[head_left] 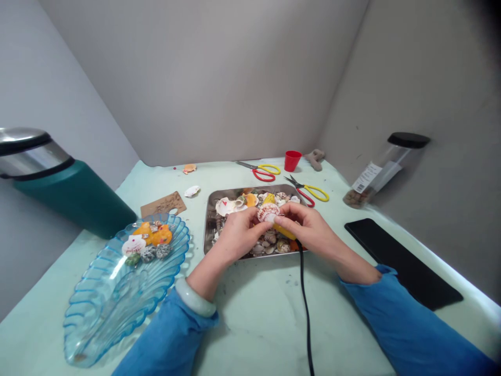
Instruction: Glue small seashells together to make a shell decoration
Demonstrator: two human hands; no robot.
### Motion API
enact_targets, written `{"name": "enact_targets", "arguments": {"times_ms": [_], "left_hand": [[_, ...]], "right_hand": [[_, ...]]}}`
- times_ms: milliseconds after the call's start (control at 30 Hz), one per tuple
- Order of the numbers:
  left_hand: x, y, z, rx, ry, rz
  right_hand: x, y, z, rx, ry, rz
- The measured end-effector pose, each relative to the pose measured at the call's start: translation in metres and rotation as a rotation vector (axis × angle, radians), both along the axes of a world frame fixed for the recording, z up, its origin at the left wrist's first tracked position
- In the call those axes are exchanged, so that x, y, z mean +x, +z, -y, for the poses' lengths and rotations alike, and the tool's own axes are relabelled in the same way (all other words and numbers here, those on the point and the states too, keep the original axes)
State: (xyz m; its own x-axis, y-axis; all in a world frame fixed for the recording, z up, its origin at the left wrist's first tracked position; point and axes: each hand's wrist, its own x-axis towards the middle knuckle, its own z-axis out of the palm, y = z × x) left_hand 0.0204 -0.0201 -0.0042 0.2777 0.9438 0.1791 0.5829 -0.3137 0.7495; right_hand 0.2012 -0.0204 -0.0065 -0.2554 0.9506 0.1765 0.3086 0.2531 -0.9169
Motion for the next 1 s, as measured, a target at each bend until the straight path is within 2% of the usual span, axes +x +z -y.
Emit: {"name": "enact_targets", "arguments": {"times_ms": [300, 1000], "left_hand": [[-0.0009, -0.0058, -0.0019, -0.013, 0.008, 0.018], [-0.0005, 0.0004, 0.0005, -0.021, -0.029, 0.031]], "right_hand": [[-0.0002, -0.0001, -0.0005, -0.006, -0.002, 0.012], [0.0002, -0.0004, -0.0007, -0.019, 0.009, 0.011]]}}
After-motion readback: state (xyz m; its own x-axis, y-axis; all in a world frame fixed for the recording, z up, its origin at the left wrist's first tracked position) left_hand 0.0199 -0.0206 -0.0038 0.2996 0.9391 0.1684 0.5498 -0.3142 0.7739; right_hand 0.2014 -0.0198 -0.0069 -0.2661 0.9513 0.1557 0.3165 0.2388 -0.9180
